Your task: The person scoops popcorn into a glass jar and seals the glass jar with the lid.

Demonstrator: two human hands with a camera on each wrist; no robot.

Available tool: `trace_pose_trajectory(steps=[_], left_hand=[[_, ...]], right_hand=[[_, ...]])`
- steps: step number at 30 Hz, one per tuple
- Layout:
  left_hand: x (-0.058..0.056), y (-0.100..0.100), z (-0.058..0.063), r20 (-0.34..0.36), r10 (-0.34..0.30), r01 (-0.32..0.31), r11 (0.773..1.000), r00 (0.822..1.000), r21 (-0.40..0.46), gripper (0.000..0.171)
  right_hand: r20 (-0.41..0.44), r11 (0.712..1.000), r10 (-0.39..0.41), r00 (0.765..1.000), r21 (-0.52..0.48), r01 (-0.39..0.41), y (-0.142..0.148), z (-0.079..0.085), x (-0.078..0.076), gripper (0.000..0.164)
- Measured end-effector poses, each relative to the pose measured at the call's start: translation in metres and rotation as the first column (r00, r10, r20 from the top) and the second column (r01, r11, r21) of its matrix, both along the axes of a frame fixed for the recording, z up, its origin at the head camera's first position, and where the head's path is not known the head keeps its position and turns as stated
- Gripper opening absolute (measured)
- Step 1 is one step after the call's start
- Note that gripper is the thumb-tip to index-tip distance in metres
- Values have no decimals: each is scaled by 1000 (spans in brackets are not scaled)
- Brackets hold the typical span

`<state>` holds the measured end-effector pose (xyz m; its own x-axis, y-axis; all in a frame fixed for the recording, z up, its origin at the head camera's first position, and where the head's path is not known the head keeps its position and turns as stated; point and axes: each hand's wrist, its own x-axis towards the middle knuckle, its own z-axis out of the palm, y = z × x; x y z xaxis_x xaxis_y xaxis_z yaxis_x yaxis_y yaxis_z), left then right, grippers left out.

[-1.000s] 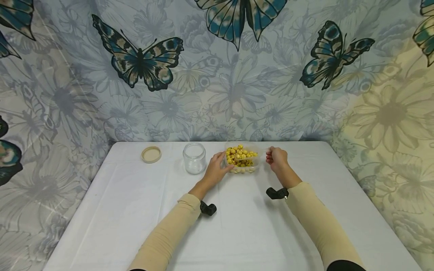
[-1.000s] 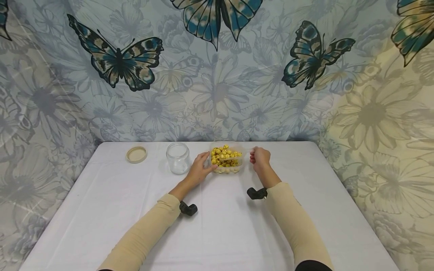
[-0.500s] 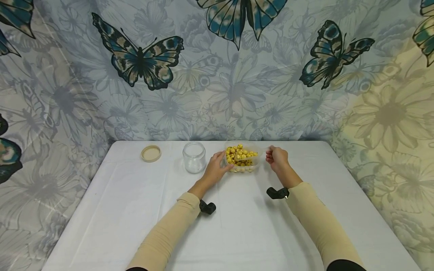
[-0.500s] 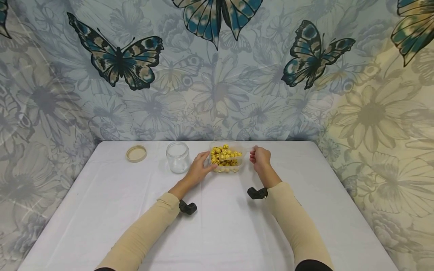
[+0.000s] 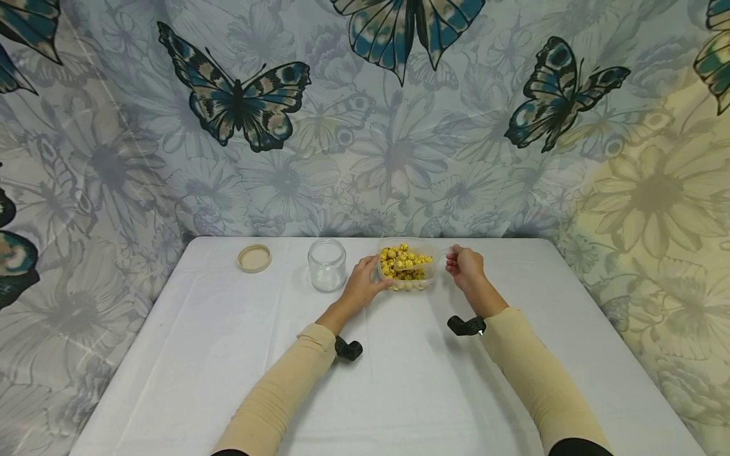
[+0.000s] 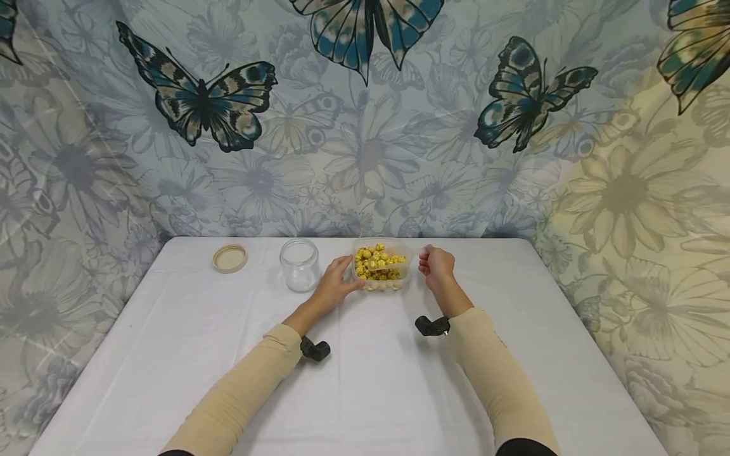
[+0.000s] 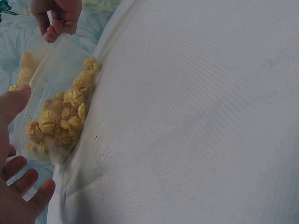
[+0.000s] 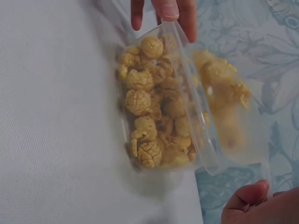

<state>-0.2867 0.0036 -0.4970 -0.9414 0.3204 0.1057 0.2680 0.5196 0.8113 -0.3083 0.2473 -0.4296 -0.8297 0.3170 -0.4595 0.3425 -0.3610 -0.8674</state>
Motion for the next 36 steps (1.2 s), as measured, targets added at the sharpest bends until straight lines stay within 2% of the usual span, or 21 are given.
trace_pose_trajectory(steps=[11,15,20,27,30,36], left_hand=[[0,-2,1,-17,1,-1,1000,1000,-21,77],[-1,-3,5,-19,-1,1,999,1000,-35,76],[0,-5,15,-24,14,-14,999,1000,-30,74],[0,-7,30,-48,21,-23,999,999,-37,75],[-1,-10,38,-70,18,-21,999,997,-29,77],[0,-14,55,-58,28,-28,1000,998,-1,77]], right_hand=[[-27,999,44,999,-29,-45,-2,8,5,15],[-27,998,47,999,-42,-48,-3,11,5,13],[-22,995,58,998,-80,-60,-3,17,5,11],[-103,980,53,993,-186,-72,3,35,4,6],[-121,976,60,991,-201,-84,4,42,4,7],[-129,973,74,989,-207,-100,0,45,3,9]])
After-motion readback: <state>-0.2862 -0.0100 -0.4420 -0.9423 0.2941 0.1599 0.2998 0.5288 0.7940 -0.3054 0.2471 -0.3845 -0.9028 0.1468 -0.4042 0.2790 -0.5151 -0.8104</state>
